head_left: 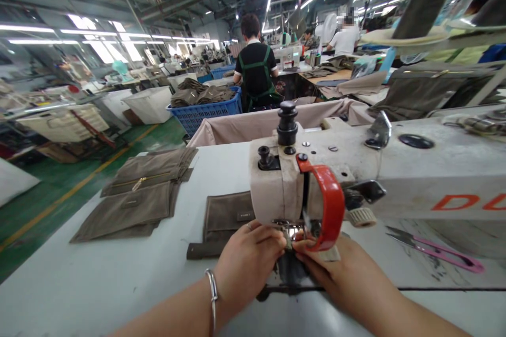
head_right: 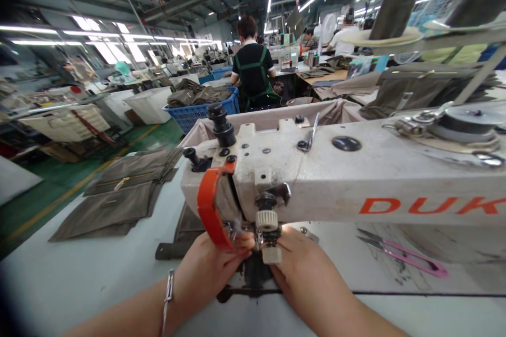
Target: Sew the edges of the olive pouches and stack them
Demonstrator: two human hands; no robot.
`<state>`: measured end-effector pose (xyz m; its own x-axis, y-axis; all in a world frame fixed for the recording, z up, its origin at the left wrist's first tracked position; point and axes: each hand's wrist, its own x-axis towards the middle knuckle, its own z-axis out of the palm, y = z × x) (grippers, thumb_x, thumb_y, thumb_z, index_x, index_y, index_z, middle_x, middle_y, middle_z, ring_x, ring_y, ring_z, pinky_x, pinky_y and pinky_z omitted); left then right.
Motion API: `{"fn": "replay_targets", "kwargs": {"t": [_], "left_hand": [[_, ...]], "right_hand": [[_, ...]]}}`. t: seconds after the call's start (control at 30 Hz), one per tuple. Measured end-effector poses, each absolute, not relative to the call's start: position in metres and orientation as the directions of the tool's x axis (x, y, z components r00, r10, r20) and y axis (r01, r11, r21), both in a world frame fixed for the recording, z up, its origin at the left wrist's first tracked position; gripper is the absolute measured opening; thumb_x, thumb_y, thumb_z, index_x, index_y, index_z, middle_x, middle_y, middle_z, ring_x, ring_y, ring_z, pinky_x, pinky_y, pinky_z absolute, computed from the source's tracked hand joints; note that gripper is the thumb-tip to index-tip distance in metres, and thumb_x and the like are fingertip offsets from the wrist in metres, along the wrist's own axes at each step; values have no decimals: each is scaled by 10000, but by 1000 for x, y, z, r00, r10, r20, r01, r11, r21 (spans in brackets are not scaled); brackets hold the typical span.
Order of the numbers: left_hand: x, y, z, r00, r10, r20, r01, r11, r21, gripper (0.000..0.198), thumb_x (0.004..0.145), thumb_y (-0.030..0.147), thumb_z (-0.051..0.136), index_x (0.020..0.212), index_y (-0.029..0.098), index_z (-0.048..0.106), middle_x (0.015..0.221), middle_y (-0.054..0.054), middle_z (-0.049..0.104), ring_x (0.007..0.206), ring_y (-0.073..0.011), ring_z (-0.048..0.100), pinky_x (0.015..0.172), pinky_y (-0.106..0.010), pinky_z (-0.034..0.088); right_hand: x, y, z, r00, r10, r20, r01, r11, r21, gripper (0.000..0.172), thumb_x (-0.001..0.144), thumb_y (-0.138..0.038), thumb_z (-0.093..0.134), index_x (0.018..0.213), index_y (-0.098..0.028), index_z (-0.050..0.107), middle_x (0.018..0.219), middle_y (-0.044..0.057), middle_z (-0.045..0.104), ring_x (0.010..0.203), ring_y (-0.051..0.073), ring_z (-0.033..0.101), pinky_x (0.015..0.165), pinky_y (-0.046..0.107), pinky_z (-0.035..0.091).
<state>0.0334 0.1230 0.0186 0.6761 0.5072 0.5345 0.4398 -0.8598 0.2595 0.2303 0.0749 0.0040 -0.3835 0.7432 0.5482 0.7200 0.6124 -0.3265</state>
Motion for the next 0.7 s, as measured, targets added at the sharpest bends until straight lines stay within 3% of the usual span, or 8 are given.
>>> {"fn": "replay_targets", "kwargs": {"t": [0.17, 0.43, 0.7], "left_hand": [[34, 129, 19, 665, 562, 492, 495, -825, 272, 125, 904, 161, 552, 906, 196, 671, 905, -2, 717, 872, -180, 654, 869, -310, 526], [33, 131, 15, 647, 603, 466, 526, -796, 301, 94, 838, 132, 648, 880, 206, 685, 887, -6, 719, 892, -188, 646, 899, -323, 515], [32, 132, 9, 637, 634, 438, 548, -773, 321, 114, 852, 150, 632, 887, 235, 699, 917, 8, 725, 878, -187, 654, 872, -322, 520]], "right_hand": [[231, 78, -4, -378, 770, 513, 753, 579, -314, 243, 881, -101, 468, 996, -184, 665, 975, 91, 692, 863, 222, 637, 743, 367, 559], [230, 79, -5, -361, 807, 467, 775, 538, -332, 261, 886, -84, 461, 1008, -191, 666, 965, 76, 682, 870, 206, 629, 763, 345, 543], [226, 80, -2, -324, 839, 438, 765, 505, -401, 248, 910, -133, 437, 986, -207, 661, 1000, 83, 672, 910, 215, 610, 804, 357, 521]]}}
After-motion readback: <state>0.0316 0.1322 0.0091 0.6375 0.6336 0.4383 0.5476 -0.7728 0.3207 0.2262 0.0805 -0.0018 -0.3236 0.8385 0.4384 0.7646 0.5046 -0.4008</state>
